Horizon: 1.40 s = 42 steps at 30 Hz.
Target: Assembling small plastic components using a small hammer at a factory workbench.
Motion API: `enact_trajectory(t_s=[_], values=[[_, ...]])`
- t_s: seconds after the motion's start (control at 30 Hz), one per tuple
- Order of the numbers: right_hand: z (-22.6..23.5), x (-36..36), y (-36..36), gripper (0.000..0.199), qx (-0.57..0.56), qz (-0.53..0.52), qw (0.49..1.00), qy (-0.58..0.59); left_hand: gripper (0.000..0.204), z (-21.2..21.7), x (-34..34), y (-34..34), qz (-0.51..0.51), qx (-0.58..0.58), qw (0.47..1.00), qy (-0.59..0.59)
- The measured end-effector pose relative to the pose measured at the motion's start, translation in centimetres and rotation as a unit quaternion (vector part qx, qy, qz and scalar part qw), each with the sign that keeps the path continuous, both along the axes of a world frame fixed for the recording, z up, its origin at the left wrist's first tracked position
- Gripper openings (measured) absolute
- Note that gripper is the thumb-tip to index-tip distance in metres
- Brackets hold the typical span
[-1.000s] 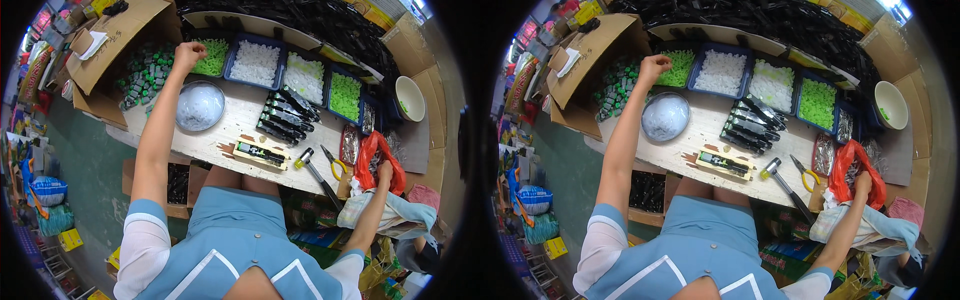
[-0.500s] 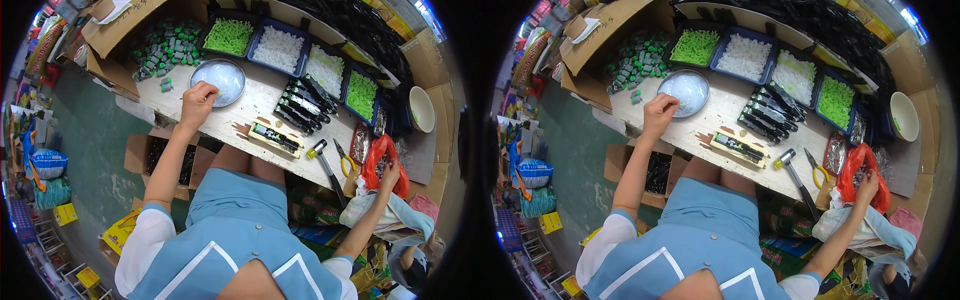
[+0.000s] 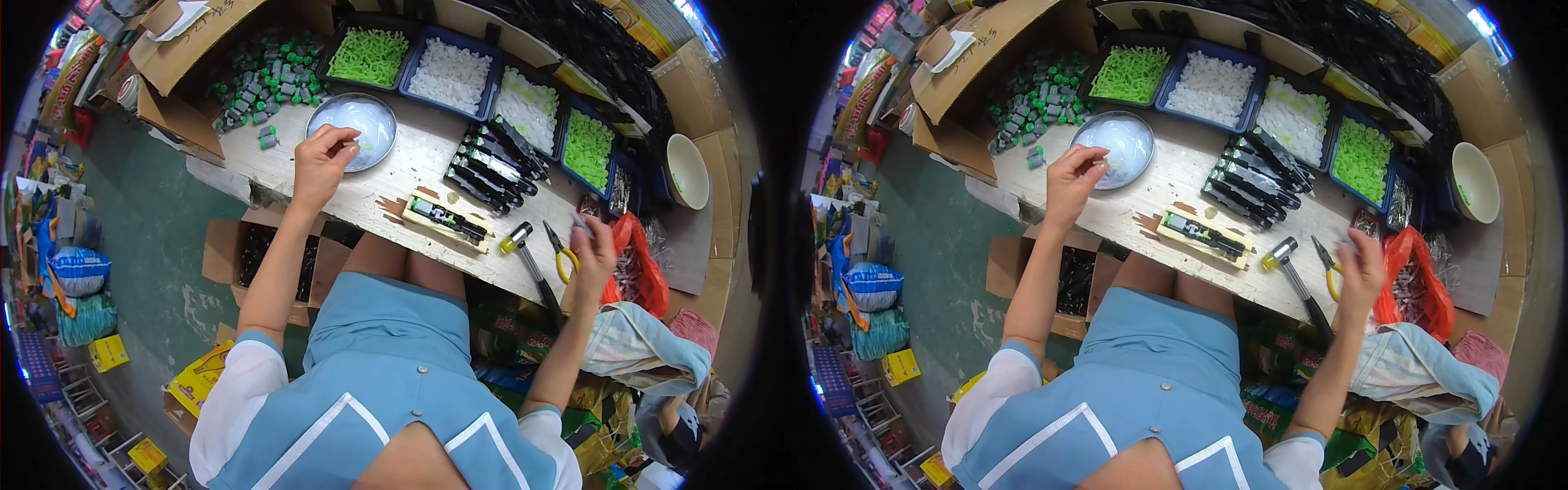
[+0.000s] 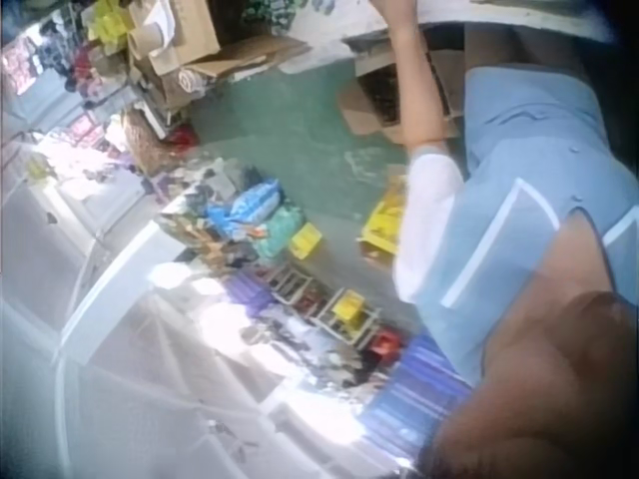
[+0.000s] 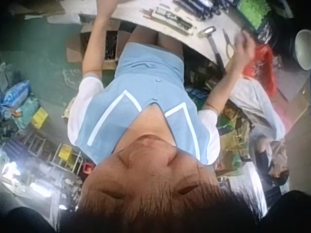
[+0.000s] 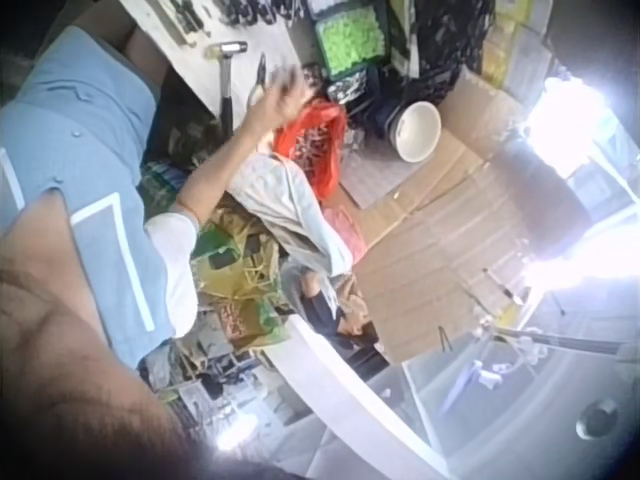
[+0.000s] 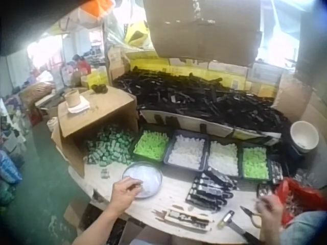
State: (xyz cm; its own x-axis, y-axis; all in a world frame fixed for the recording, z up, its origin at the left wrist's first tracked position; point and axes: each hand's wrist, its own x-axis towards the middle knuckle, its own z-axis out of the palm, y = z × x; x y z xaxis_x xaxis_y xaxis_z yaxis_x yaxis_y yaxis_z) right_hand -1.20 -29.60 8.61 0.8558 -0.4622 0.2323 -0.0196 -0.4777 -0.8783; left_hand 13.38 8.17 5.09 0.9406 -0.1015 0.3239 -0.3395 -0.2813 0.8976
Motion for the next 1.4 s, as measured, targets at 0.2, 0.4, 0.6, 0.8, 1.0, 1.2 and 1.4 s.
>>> enact_trajectory(t_s=[0.2,0.4,0.6,0.8,1.0,1.2,1.4], values=[[-0.7,3.3,11.2,0.019,0.044,0.216,0.975,-0.025,0.011,0.7,-2.7,-2.2,-0.115,-0.212,0.961,0.139],[-1.9,4.2,13.3,0.019,0.009,0.228,0.971,-0.071,0.012,0.2,-2.1,-0.4,0.025,0.056,0.995,-0.082],[-2.3,3.8,13.0,0.020,-0.025,0.216,0.975,-0.046,0.012,-1.2,-1.2,2.5,0.071,0.122,0.985,-0.095],[-2.5,3.5,13.2,0.017,-0.069,0.205,0.975,-0.053,0.010,-0.4,-0.9,2.6,0.115,0.123,0.978,-0.124],[-2.9,3.0,13.1,0.014,-0.077,0.193,0.977,-0.043,0.010,-2.6,-1.6,3.6,0.174,0.117,0.967,-0.144],[-2.9,3.3,13.3,0.015,-0.078,0.181,0.980,-0.038,0.009,-2.2,-2.4,2.5,0.200,0.111,0.957,-0.179],[-3.2,3.4,13.8,0.014,-0.068,0.175,0.979,-0.081,0.012,-3.2,-2.7,2.5,0.148,0.107,0.977,-0.109]])
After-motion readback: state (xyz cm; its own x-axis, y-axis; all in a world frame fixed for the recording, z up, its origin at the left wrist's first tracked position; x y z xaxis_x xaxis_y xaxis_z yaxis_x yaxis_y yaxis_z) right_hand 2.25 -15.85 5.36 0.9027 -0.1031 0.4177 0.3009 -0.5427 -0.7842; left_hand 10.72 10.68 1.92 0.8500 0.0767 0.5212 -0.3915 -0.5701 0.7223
